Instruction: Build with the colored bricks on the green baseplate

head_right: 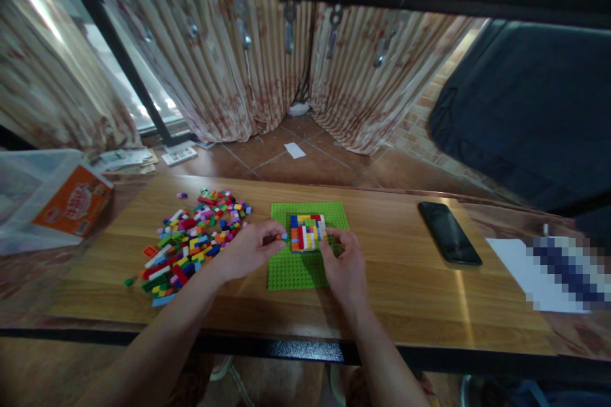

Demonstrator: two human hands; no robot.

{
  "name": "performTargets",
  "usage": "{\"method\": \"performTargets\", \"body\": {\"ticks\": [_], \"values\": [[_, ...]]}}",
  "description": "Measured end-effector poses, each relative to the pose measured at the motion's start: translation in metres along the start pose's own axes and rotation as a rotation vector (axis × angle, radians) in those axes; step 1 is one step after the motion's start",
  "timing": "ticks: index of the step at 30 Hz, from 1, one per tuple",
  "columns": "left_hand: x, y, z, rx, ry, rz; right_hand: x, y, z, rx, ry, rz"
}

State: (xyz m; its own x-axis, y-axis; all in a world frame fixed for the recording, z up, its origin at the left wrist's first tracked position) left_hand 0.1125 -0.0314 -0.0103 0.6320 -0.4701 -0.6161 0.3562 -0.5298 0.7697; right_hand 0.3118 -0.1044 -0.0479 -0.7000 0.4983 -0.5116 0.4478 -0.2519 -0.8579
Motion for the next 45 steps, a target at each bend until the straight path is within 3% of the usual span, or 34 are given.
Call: {"method": "performTargets", "body": {"ticks": [4, 8, 24, 34, 45], "values": [[-0.001, 0.001, 0.000, 0.009, 0.009, 0.000, -0.002, -0.002, 0.010, -0.227, 0.022, 0.141], [-0.002, 0.000, -0.001, 0.012, 0.010, -0.001, 0.000, 0.000, 0.018, -0.318, 0.028, 0.268], [-0.001, -0.003, -0.001, 0.009, -0.003, -0.027, -0.005, -0.002, 0.013, -0.372, 0.028, 0.338], [0.001, -0.002, 0.000, 0.003, 0.005, -0.037, -0.007, -0.004, 0.009, -0.523, -0.022, 0.517], [0.002, 0.006, -0.001, -0.015, -0.016, -0.039, -0.002, -0.009, 0.013, -0.460, -0.020, 0.411]]}}
Point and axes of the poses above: each hand's wrist, its own z-axis away from the middle knuckle, its own x-axis out of the palm, y = z × x, the point moved 2 cm from there along -z, towards the middle knuckle, and after that the axes turned 12 degrees about x, right-handed, at the moved point
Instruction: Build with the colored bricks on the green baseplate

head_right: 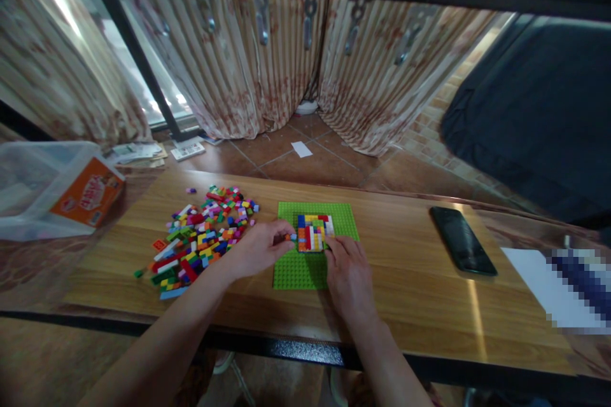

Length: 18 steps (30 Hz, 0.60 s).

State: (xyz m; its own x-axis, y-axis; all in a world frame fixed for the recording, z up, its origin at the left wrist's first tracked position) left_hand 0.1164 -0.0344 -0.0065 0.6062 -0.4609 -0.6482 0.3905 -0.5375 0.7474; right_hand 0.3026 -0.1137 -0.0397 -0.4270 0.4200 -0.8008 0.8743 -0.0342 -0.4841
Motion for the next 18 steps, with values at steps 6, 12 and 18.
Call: {"method": "performTargets", "body": {"ticks": [6, 12, 18], "values": [[-0.0009, -0.0006, 0.0008, 0.002, 0.002, -0.022, -0.0001, -0.0047, 0.0007, 0.056, -0.016, -0.071], [-0.0003, -0.0040, 0.0006, 0.009, -0.009, -0.024, -0.0026, -0.0005, -0.0004, 0.176, -0.004, -0.219], [0.0005, -0.0060, 0.0003, 0.022, 0.000, -0.031, 0.0030, 0.0044, -0.0057, 0.458, -0.003, -0.435]]}}
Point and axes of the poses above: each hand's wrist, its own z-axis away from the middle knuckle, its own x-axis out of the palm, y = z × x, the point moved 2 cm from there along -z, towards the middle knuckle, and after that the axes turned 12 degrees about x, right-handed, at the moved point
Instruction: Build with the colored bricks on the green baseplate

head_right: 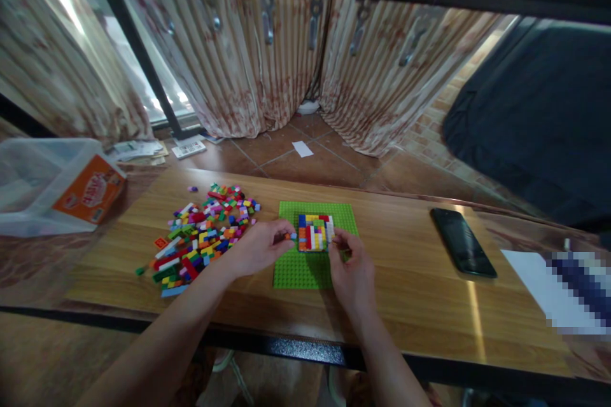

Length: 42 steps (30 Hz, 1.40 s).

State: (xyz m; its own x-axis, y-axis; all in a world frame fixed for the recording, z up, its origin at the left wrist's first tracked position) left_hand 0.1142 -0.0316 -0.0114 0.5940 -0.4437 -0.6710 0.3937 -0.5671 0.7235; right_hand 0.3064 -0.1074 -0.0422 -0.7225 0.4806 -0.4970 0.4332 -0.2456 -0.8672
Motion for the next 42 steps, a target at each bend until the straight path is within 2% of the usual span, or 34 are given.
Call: {"method": "performTargets", "body": {"ticks": [8, 18, 24, 27, 30, 34, 38, 42], "values": [[-0.001, 0.003, 0.001, -0.001, 0.008, 0.000, 0.007, 0.007, -0.006, 0.130, -0.012, -0.151], [0.000, 0.006, 0.001, 0.008, -0.001, 0.006, 0.010, 0.005, -0.011, 0.143, -0.032, -0.195], [-0.001, 0.010, 0.001, 0.062, 0.018, 0.038, 0.010, 0.007, -0.010, 0.142, -0.050, -0.190], [-0.002, 0.010, 0.001, 0.083, 0.040, 0.074, 0.007, 0.003, -0.004, 0.090, -0.018, -0.152], [-0.001, 0.011, 0.000, 0.081, 0.063, 0.127, 0.004, -0.010, 0.006, -0.071, 0.030, -0.076], [0.003, 0.014, 0.000, 0.100, 0.070, 0.249, 0.007, -0.024, 0.018, -0.262, -0.077, -0.039], [0.007, 0.019, 0.000, 0.133, 0.080, 0.275, 0.011, -0.027, 0.022, -0.305, -0.170, -0.004], [0.009, 0.021, 0.001, 0.142, 0.092, 0.264, 0.011, -0.028, 0.023, -0.288, -0.190, -0.002]]}}
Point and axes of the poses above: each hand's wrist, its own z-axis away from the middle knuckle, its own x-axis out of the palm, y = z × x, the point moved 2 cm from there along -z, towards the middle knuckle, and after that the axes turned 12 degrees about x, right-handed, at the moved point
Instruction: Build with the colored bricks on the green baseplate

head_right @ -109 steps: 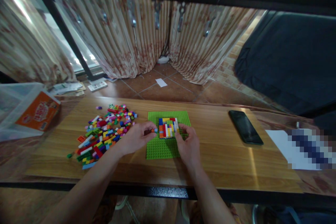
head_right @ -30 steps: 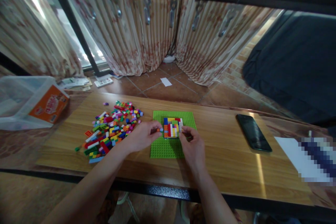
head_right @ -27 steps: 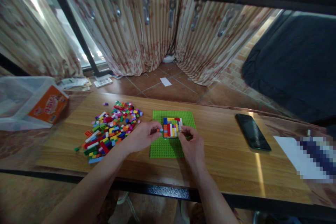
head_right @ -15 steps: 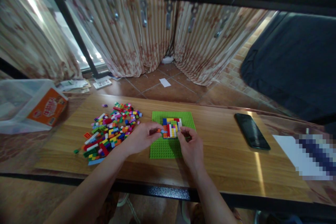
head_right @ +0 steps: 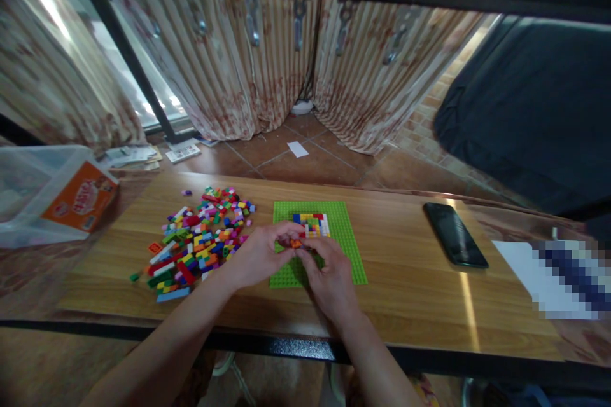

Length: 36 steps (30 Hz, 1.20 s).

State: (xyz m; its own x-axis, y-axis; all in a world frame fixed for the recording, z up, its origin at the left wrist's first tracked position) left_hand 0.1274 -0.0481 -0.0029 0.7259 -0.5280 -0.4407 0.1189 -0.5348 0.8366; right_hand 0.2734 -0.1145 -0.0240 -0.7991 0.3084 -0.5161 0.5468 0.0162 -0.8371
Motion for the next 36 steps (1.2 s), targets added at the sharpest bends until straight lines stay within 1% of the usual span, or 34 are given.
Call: {"method": "performTargets", "body": {"ticks": [9, 14, 17, 22, 24, 26, 28, 30, 33, 36], "values": [[0.003, 0.004, 0.000, -0.004, 0.034, 0.008, 0.000, -0.005, 0.003, -0.051, 0.045, 0.017], [0.002, 0.003, 0.000, 0.021, 0.035, 0.022, 0.001, -0.004, 0.004, -0.048, 0.062, 0.006], [0.002, 0.002, 0.001, 0.022, 0.033, 0.037, 0.001, -0.004, 0.005, -0.043, 0.086, 0.037], [0.002, 0.008, 0.001, 0.022, 0.037, 0.034, 0.000, -0.005, 0.005, -0.044, 0.110, 0.074], [0.000, 0.009, 0.001, 0.016, 0.081, 0.058, -0.001, -0.005, 0.005, -0.047, 0.120, 0.066], [-0.003, 0.006, 0.000, -0.014, 0.150, 0.127, -0.002, -0.003, 0.004, -0.035, 0.144, 0.050], [-0.009, -0.001, 0.000, -0.058, 0.222, 0.206, -0.004, -0.001, 0.005, -0.008, 0.166, 0.020], [-0.015, -0.009, -0.001, -0.094, 0.254, 0.240, -0.005, 0.000, 0.005, 0.022, 0.173, -0.023], [-0.021, -0.018, 0.000, -0.110, 0.227, 0.158, -0.007, 0.000, 0.004, 0.067, 0.181, -0.078], [-0.024, -0.019, 0.003, -0.087, 0.181, -0.024, -0.012, 0.004, 0.000, 0.106, 0.221, -0.080]]}}
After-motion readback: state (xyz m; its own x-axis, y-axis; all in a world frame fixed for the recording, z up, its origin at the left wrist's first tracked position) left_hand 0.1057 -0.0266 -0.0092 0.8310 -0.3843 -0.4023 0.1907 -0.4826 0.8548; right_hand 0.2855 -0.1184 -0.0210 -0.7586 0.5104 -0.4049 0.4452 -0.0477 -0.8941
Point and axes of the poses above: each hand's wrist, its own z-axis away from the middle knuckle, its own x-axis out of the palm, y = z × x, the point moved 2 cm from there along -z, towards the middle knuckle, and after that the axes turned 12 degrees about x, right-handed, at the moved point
